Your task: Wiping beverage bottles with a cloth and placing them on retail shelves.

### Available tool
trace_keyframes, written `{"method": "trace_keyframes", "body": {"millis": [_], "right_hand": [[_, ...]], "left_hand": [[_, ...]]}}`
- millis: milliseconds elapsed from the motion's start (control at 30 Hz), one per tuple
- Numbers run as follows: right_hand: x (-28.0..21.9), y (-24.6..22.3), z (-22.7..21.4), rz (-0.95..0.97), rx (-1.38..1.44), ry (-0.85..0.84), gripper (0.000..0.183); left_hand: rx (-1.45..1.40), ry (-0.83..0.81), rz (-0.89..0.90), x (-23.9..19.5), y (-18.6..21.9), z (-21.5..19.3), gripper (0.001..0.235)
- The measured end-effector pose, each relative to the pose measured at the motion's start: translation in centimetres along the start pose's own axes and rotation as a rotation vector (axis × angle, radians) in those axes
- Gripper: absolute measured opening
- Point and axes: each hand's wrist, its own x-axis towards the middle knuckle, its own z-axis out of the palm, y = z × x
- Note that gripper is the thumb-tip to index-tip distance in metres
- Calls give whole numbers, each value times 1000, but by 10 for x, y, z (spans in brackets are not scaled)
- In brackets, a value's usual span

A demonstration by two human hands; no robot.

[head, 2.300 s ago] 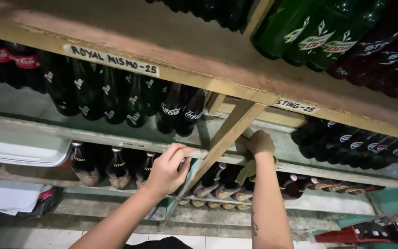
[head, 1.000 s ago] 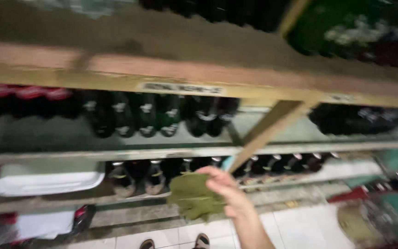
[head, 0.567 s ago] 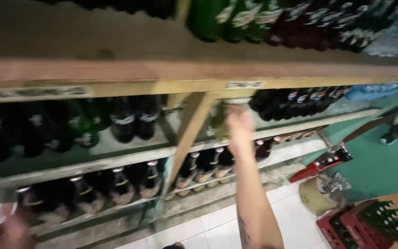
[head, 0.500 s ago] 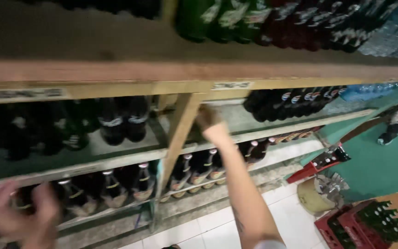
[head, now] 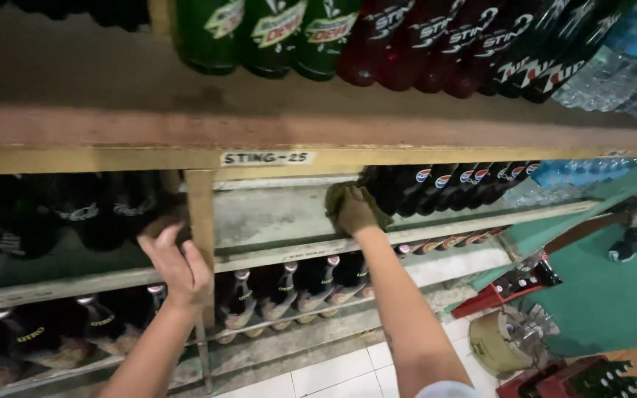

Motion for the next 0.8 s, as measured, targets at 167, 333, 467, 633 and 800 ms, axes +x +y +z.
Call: {"method": "trace_keyframes", "body": {"millis": [167,333,467,633,800], "right_hand": [[-174,-191,-168,-90,203,273,40],[-236,-277,-192,-355,108,-23,59],[-225,-189,-202,-280,274,-227,54],[-123,-92,-124,-204,-716,-95,47],[-252,-271,-225,-168,-108,215,42]], "left_hand": [[98,30,-29,-12,-2,11,30],[89,29,-31,-5,3,9,36],[135,11,-35,-25,-17,16,39],[102,-15,-52,-22,-13,13,33],[-10,-11,-4,4,8,7,35]]}}
